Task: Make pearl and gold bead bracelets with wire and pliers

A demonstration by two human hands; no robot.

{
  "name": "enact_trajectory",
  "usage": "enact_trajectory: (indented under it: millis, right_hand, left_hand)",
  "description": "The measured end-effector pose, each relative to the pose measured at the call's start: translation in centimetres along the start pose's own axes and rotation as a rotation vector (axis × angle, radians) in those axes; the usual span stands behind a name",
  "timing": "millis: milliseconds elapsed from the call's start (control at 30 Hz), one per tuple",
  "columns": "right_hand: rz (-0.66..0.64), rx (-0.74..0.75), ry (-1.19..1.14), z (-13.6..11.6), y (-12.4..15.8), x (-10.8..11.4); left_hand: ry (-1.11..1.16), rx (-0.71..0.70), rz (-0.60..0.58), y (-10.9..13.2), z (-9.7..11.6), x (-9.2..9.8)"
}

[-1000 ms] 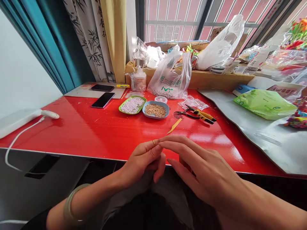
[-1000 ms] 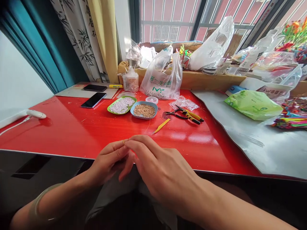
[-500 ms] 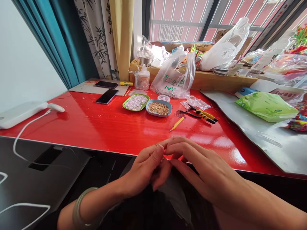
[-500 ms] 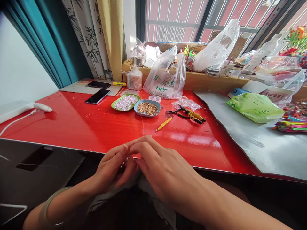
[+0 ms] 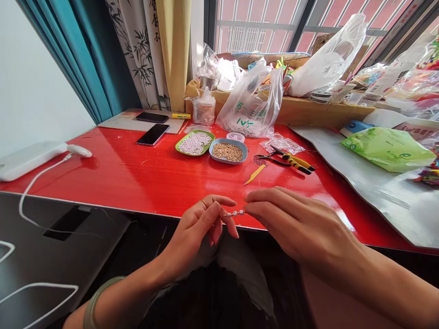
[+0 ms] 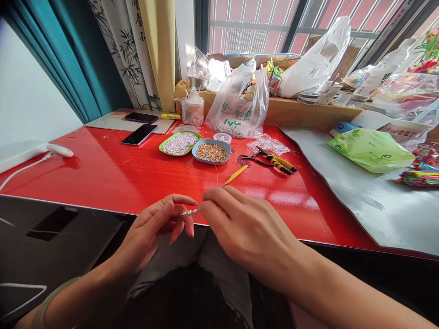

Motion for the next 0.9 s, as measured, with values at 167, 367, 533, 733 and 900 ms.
enact_trajectory:
  millis: [167, 367, 533, 733, 900]
  right_hand:
    - [-0.014, 0.006, 0.005, -0.2, 0.2, 0.1]
    - [-0.058, -0.015, -0.036, 0.1, 0.7, 0.1]
    - [-0.083, -0.006, -0.045, 0.0, 0.8, 0.0]
    - [-0.119, 0.021, -0.025, -0.3, 0.5, 0.1]
    - [-0.143, 0.04, 0.016, -0.5, 0.2, 0.2]
  left_hand:
    - [-0.142, -0.035, 0.069, 1.1, 0.7, 0.8]
    - [-0.343, -0.098, 0.152, 1.7, 1.5, 0.7]
    - [-0.536, -0.187, 0.227, 2.2, 3.0, 0.8]
    - [-0.374, 0.015, 0.213, 2.0, 1.9, 1.0]
    - [-0.216, 0.165, 0.151, 1.7, 0.6, 0.7]
Point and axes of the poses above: each hand's wrist, its own y-axis away from the middle knuckle, its own x-axis out of the back of the hand, z = x × y, the point moved 9 cm from there along -y, towards the middle knuckle, and after that the axes turned 9 degrees about -z, right-handed, at the moved point
